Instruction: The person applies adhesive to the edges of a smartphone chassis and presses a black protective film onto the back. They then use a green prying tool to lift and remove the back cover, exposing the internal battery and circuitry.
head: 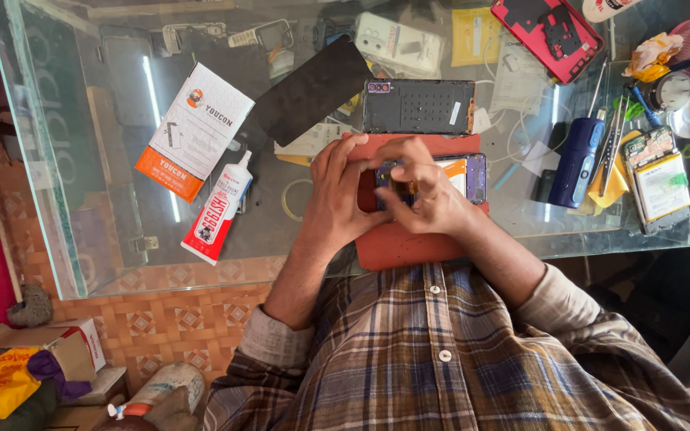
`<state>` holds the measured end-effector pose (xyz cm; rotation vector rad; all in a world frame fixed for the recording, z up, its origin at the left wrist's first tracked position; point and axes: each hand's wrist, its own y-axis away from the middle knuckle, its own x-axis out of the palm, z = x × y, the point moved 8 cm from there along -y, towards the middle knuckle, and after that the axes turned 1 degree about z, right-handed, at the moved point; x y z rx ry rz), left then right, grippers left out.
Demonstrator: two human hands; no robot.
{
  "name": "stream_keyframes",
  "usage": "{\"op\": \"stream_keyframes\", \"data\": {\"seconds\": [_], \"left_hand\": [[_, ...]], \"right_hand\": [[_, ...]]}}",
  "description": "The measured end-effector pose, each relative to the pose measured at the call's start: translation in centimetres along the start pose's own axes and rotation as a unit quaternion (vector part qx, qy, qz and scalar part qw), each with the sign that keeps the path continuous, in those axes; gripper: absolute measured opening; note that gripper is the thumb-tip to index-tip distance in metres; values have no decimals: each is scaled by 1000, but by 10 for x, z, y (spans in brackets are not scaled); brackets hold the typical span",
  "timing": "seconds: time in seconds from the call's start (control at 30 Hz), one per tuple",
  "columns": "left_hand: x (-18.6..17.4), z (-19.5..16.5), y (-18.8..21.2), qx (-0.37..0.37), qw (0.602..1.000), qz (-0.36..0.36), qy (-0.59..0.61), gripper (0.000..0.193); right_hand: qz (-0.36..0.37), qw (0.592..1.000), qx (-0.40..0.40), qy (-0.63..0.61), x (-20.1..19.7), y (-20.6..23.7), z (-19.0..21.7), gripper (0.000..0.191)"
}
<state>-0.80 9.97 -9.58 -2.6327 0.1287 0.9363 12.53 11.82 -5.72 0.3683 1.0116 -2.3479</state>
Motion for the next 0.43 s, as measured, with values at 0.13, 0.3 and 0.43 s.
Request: {"op": "stream_keyframes", "data": {"seconds": [0.13, 0.3, 0.43], "left_hand": [[1, 1, 0, 0, 1000, 7, 8, 81], [1, 1, 1, 3, 1000, 6, -5, 83], [4, 3, 1, -4, 1000, 12, 3, 85]], "right_hand": [[3, 997, 77, -4, 5, -6, -11, 71], [-26, 996, 78, 31, -2, -5, -14, 76], [19, 990, 54, -125, 8, 5, -19, 72]]}}
